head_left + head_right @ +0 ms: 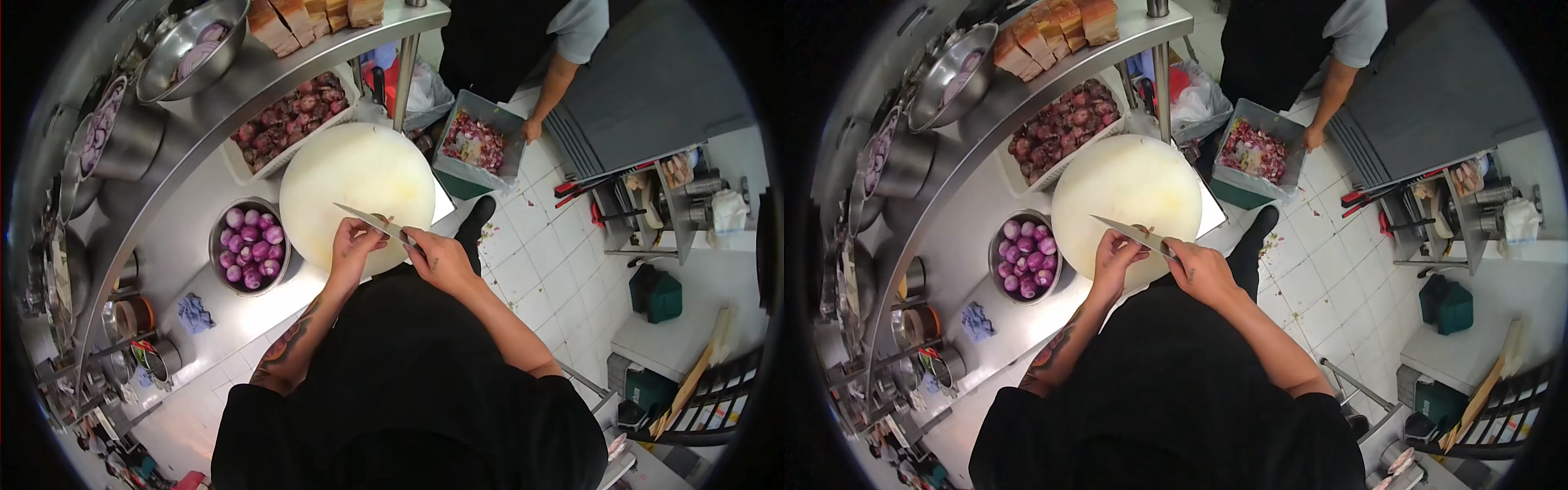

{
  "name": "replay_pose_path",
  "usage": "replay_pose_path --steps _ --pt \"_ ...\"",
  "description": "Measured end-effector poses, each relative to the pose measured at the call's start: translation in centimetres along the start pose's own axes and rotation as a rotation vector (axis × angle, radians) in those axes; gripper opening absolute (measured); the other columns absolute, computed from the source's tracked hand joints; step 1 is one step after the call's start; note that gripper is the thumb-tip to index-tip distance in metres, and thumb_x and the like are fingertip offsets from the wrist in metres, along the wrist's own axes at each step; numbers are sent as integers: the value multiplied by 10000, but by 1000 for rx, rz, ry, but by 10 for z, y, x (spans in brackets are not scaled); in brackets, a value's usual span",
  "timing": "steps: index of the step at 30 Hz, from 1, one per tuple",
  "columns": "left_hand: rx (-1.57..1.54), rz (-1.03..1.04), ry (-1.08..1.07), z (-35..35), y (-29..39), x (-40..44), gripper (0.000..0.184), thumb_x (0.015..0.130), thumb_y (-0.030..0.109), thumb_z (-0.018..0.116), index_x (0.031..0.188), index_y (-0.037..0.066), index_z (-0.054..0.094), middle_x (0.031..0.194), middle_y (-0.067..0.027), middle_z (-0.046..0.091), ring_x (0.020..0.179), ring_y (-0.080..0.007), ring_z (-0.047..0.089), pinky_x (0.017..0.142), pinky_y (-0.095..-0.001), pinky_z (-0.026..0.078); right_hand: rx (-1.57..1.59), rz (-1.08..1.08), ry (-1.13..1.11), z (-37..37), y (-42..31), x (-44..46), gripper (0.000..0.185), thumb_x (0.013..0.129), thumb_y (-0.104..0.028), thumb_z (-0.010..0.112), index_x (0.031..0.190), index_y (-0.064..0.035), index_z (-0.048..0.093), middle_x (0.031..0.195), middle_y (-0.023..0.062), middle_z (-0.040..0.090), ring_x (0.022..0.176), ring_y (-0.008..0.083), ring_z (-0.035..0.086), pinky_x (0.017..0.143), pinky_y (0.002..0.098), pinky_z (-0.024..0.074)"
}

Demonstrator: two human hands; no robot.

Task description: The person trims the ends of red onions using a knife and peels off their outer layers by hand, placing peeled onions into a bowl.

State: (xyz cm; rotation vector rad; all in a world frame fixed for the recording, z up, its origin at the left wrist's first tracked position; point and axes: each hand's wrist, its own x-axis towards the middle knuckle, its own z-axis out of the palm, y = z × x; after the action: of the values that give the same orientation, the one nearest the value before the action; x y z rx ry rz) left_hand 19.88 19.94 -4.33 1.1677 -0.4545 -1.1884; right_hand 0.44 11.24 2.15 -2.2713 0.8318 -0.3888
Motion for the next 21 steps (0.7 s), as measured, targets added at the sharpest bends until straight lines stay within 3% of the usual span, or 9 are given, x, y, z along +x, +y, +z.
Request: replay_pose_path --steps 13,16,18,21 --pt "-29 6 -10 8 4 9 302 994 130 712 1153 -11 497 1166 -158 621 1020 -249 712 894 -379 611 -22 12 76 -6 -9 -3 310 962 -164 663 1249 -57 616 986 202 728 853 404 709 725 504 562" --pt "15 -54 -141 33 -3 21 264 1014 127 675 1219 40 533 1296 -131 649 1147 -214 672 934 -360 581 -25 60 126 -24 5 -15 329 936 -144 680 1251 -66 620 981 198 732 846 407 710 723 505 567" --pt "-2 -36 -165 58 -8 33 278 1000 117 698 1189 28 515 1261 -145 653 1103 -217 687 919 -360 593 -18 206 112 -35 21 -20 353 909 -118 690 1253 -79 622 964 200 734 821 416 709 715 510 569" --pt "-14 4 -176 83 -15 54 303 975 80 719 1169 12 498 1230 -156 670 1049 -210 702 892 -351 604 -71 182 163 -46 51 -14 378 892 -101 691 1263 -90 618 954 207 735 808 424 709 716 515 571"
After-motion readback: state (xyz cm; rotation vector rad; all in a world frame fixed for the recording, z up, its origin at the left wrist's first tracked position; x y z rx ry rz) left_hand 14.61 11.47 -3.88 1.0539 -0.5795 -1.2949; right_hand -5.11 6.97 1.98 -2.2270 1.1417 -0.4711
